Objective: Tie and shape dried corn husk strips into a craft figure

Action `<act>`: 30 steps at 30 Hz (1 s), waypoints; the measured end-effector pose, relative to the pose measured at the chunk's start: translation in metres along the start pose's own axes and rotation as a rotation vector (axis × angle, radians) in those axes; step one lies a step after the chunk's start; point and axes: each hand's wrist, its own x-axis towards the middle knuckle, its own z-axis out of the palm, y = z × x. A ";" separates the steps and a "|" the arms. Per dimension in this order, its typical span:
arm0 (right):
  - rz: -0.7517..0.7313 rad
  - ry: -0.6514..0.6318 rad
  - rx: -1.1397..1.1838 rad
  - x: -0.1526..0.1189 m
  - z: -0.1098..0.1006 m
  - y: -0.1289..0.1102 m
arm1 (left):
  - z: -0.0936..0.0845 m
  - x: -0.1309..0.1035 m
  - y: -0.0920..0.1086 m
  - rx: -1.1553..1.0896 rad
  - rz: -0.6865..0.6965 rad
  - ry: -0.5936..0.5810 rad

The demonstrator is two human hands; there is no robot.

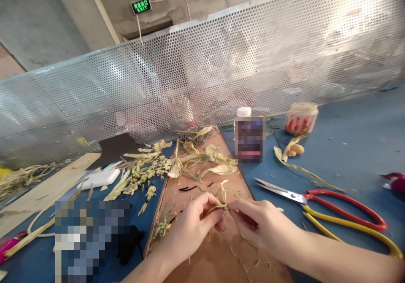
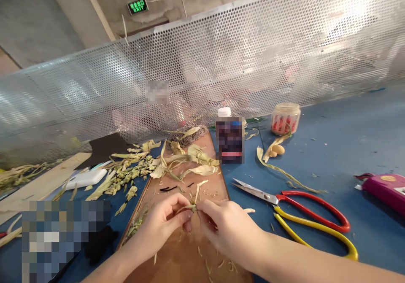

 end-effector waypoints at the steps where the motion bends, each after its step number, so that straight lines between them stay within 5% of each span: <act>1: 0.005 0.001 0.014 0.000 0.000 0.000 | 0.000 0.000 0.000 0.007 0.002 -0.003; 16: 0.013 0.013 0.098 0.002 -0.001 -0.002 | -0.002 -0.002 0.003 0.072 0.011 -0.042; 30: 0.008 -0.051 0.066 0.002 -0.005 -0.003 | 0.000 -0.007 0.000 0.321 0.064 0.054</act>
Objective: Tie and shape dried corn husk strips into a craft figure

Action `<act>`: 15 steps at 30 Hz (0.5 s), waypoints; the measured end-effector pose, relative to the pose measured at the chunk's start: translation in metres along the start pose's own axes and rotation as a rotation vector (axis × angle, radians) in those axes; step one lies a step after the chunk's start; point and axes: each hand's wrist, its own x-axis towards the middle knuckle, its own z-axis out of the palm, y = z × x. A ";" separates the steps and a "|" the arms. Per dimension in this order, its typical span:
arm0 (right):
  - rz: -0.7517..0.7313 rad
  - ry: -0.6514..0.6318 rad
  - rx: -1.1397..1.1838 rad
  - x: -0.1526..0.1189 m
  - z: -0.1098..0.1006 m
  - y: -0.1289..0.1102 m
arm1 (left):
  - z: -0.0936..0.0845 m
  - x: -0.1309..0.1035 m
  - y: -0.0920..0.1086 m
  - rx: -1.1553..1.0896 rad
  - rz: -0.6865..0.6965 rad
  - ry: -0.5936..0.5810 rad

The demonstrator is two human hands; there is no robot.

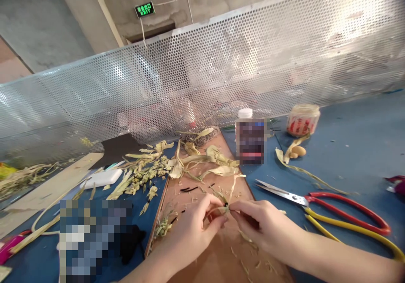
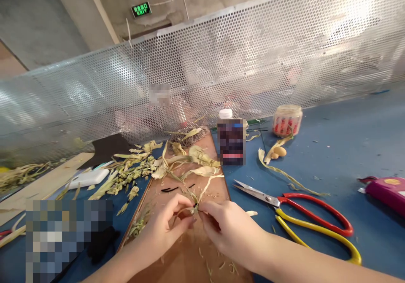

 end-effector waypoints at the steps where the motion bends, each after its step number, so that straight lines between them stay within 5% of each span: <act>1: -0.002 -0.002 -0.015 0.000 0.000 0.000 | 0.001 0.000 0.001 0.013 -0.004 -0.005; 15: -0.004 -0.004 0.098 -0.002 -0.002 -0.004 | 0.007 -0.001 0.005 -0.025 -0.042 -0.033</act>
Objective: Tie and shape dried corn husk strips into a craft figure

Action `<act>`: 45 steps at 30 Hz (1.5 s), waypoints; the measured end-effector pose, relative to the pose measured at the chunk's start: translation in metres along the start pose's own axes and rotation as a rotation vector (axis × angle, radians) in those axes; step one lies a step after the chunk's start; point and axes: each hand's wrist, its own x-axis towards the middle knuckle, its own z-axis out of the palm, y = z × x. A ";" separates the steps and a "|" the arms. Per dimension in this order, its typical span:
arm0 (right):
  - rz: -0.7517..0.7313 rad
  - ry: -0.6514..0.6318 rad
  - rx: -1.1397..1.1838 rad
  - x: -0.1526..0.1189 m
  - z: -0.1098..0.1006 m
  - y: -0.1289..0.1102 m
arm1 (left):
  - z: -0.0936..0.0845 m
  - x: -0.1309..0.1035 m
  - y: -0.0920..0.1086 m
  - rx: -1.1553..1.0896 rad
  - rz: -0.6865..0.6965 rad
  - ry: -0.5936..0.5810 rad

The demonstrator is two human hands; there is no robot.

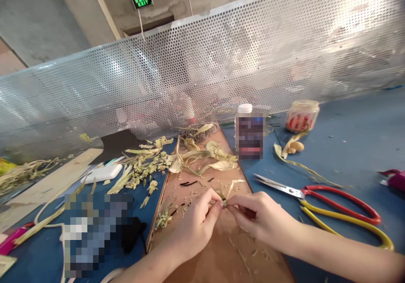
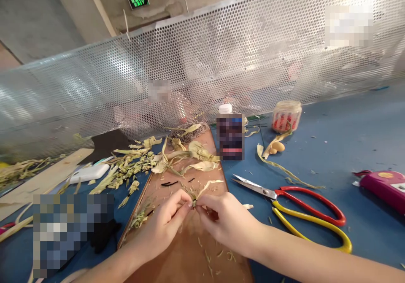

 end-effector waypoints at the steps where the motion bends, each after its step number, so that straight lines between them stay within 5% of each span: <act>1: 0.002 -0.001 0.011 0.001 -0.001 -0.001 | 0.000 0.000 0.000 0.000 -0.002 -0.001; 16: -0.014 0.047 -0.171 -0.002 0.003 0.009 | -0.002 0.005 -0.007 0.088 0.043 0.033; 22: -0.030 0.008 -0.061 0.006 0.001 0.014 | -0.003 0.004 -0.006 0.112 0.047 0.009; 45: 0.097 0.221 -0.044 0.007 0.010 0.014 | 0.003 0.010 -0.008 0.205 0.158 0.104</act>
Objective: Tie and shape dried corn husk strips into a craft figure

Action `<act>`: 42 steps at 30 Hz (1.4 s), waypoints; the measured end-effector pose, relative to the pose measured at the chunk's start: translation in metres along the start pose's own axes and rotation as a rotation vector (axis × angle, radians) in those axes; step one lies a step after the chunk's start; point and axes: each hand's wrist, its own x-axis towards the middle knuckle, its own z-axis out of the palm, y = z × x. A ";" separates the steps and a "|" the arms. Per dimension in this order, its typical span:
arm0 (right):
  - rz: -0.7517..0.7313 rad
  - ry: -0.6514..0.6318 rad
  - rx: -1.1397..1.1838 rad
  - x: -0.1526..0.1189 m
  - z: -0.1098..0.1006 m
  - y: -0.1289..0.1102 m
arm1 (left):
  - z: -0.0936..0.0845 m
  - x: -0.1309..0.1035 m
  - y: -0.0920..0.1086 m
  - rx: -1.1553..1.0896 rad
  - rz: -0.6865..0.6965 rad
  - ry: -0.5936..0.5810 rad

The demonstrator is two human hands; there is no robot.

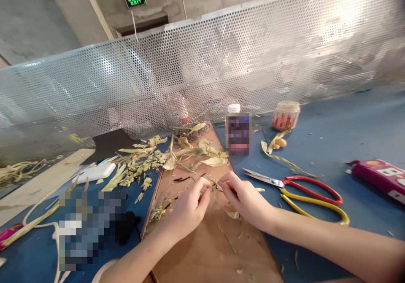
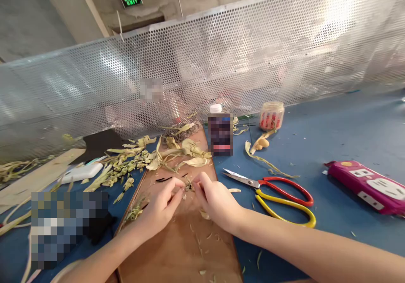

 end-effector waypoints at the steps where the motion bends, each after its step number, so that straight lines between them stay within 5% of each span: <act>1: -0.003 -0.002 -0.003 0.000 0.000 0.001 | 0.000 0.001 0.000 -0.001 -0.004 -0.001; 33: -0.001 0.079 0.047 0.001 0.005 0.000 | 0.000 -0.002 0.006 -0.085 -0.061 0.030; 42: 0.029 -0.063 0.090 0.000 -0.002 -0.003 | 0.001 -0.004 0.004 -0.219 -0.099 0.019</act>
